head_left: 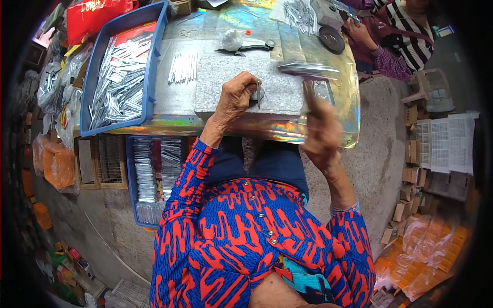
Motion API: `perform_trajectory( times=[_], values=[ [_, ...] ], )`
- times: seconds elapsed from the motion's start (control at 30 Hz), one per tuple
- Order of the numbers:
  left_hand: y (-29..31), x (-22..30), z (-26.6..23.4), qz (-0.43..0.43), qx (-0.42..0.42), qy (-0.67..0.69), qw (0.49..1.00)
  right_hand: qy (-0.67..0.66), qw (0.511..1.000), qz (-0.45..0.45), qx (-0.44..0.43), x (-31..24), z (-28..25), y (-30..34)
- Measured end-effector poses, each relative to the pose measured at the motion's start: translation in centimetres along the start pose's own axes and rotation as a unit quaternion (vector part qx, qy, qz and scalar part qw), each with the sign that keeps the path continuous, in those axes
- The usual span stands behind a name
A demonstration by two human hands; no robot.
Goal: Manually assemble and hammer small metal pins or rivets into pre-fabricated metal parts on an assembly table.
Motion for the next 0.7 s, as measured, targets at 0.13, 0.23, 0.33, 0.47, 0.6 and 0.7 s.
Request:
perform_trajectory(
  times=[0.13,0.23,0.33,0.47,0.6,0.7],
  values=[
    [0.0,-0.3,-0.2,-0.005,-0.011,-0.039,0.999,0.106,0.977,0.103,-0.156,1.4,1.3,1.8],
    [0.6,-0.4,-0.3,-0.005,-0.016,-0.03,0.999,0.05,0.968,0.194,-0.148,2.4,1.0,1.2],
    [0.4,-0.5,-0.3,0.0,-0.012,-0.026,1.0,-0.076,0.941,0.311,-0.107,5.2,2.2,3.3],
    [0.3,-0.3,0.1,-0.022,-0.024,-0.016,0.999,-0.274,0.835,0.463,-0.115,7.1,4.1,7.0],
    [0.4,0.0,-0.2,-0.027,0.01,-0.014,1.0,-0.308,0.786,0.514,-0.152,6.1,3.9,6.8],
    [0.3,-0.5,-0.1,-0.105,0.021,0.04,0.993,-0.205,0.807,0.509,-0.22,6.7,3.4,6.9]
  ],
)
Point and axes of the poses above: each hand's wrist, its own y-axis away from the middle knuckle, its own z-axis out of the palm, x = y × z, the point moved 3 cm from there along -y, towards the middle knuckle, and after that the axes turned 5 degrees about z, right-handed, at the moved point
